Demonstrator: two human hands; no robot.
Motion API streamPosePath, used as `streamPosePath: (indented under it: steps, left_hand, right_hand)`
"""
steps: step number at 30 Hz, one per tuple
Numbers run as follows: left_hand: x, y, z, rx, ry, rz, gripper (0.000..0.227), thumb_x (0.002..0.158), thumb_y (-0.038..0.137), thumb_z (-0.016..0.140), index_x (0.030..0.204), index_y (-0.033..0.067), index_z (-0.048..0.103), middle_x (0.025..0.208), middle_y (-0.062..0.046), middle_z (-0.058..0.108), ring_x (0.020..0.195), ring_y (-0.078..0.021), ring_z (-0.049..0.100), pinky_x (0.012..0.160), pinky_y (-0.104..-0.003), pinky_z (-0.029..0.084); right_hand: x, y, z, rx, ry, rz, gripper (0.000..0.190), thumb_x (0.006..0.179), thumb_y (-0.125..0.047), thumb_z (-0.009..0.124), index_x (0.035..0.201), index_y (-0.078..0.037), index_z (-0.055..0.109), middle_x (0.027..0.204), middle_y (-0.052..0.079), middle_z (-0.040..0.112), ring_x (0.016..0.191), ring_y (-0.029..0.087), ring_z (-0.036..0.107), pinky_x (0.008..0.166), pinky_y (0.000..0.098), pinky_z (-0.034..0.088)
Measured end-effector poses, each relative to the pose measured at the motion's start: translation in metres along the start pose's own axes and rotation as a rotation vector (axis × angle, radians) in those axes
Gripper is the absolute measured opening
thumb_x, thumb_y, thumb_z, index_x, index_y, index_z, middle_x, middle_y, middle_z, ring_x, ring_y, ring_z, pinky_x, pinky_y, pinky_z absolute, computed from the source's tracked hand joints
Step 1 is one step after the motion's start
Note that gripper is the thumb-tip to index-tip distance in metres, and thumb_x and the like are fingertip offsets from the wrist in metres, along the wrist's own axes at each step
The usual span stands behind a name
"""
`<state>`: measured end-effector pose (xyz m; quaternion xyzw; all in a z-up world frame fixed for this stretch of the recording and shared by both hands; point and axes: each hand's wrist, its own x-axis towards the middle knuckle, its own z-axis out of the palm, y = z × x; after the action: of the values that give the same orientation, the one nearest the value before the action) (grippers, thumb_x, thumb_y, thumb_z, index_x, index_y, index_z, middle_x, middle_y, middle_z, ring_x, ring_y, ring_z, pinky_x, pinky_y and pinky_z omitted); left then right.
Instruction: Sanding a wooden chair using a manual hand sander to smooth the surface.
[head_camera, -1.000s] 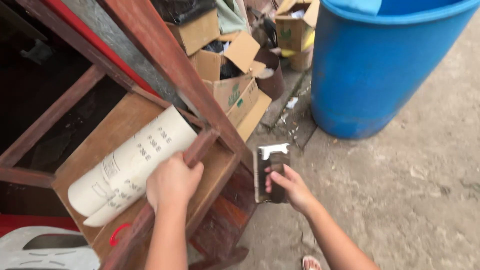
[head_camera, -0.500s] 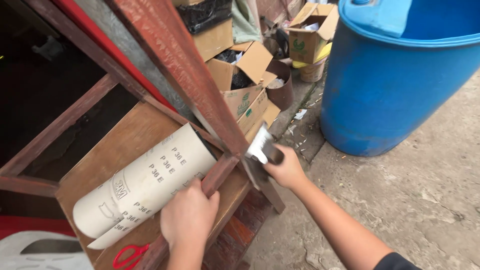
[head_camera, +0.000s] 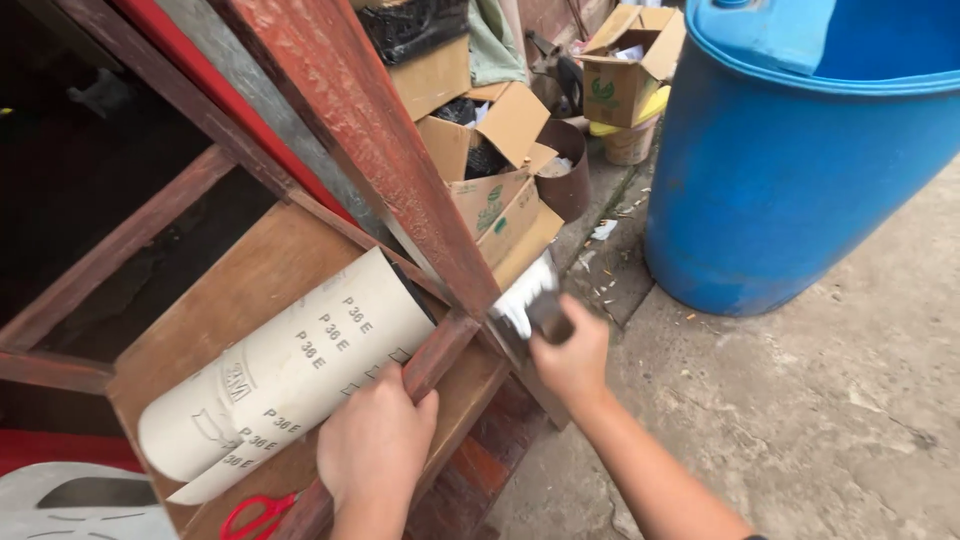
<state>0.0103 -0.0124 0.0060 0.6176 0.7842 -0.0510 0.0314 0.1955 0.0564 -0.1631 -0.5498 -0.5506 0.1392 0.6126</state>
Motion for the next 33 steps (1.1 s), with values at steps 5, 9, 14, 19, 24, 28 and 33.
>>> streamPosePath:
  steps: [5,9,14,19,24,28,33]
  left_hand:
    - [0.003,0.002,0.000,0.001,0.038,-0.005,0.037,0.085,0.050,0.070,0.097,0.0147,0.069,0.084,-0.014,0.076,0.083,-0.0331,0.076,0.076,-0.046,0.061]
    - [0.002,0.004,-0.003,-0.004,0.010,-0.040,0.038,0.083,0.050,0.071,0.097,0.0153,0.069,0.085,-0.013,0.076,0.085,-0.0340,0.075,0.077,-0.048,0.061]
    - [0.008,0.003,-0.002,0.021,0.020,-0.034,0.038,0.085,0.051,0.069,0.099,0.0164,0.069,0.084,-0.013,0.077,0.084,-0.0326,0.077,0.077,-0.046,0.062]
    - [0.002,0.002,-0.002,0.036,0.014,-0.032,0.040,0.084,0.052,0.070,0.098,0.0145,0.068,0.083,-0.013,0.076,0.083,-0.0330,0.076,0.074,-0.047,0.062]
    - [-0.003,0.002,-0.005,0.042,-0.001,-0.015,0.040,0.086,0.053,0.070,0.098,0.0149,0.069,0.083,-0.014,0.076,0.083,-0.0329,0.076,0.074,-0.046,0.062]
    - [0.001,-0.001,-0.007,-0.002,0.024,-0.015,0.038,0.084,0.050,0.071,0.100,0.0148,0.069,0.082,-0.014,0.076,0.081,-0.0335,0.076,0.073,-0.048,0.061]
    - [-0.001,0.001,-0.005,-0.043,0.035,0.037,0.039,0.083,0.048,0.073,0.096,0.0122,0.069,0.085,-0.013,0.076,0.083,-0.0310,0.076,0.073,-0.045,0.062]
  right_hand:
    - [-0.026,0.018,0.012,0.011,0.085,0.206,0.025,0.068,-0.010,0.072,0.092,-0.004,0.071,0.075,0.015,0.071,0.073,0.025,0.075,0.067,0.0345,0.056]
    - [0.034,-0.061,-0.009,0.028,0.174,0.144,0.022,0.073,-0.010,0.074,0.092,-0.001,0.067,0.076,0.016,0.069,0.070,0.024,0.071,0.066,0.0345,0.055]
    - [0.014,-0.032,0.003,-0.005,0.219,0.127,0.018,0.074,-0.011,0.075,0.089,-0.003,0.068,0.071,0.015,0.067,0.066,0.020,0.068,0.064,0.0334,0.054]
    - [0.015,-0.050,-0.003,0.008,0.228,0.271,0.019,0.074,-0.011,0.073,0.093,-0.006,0.071,0.072,0.013,0.070,0.066,0.018,0.069,0.063,0.0326,0.054]
    - [0.052,-0.104,-0.012,0.013,0.220,0.171,0.019,0.079,-0.012,0.074,0.096,-0.005,0.071,0.077,0.011,0.072,0.069,0.016,0.070,0.065,0.0292,0.055]
    - [0.033,-0.059,-0.020,0.016,0.239,0.139,0.020,0.078,-0.009,0.074,0.097,-0.001,0.069,0.079,0.010,0.071,0.070,0.015,0.067,0.068,0.0294,0.055]
    - [-0.010,-0.049,-0.038,0.266,0.225,0.442,0.018,0.077,-0.005,0.066,0.094,-0.002,0.070,0.075,0.002,0.069,0.064,0.009,0.064,0.056,0.0273,0.052]
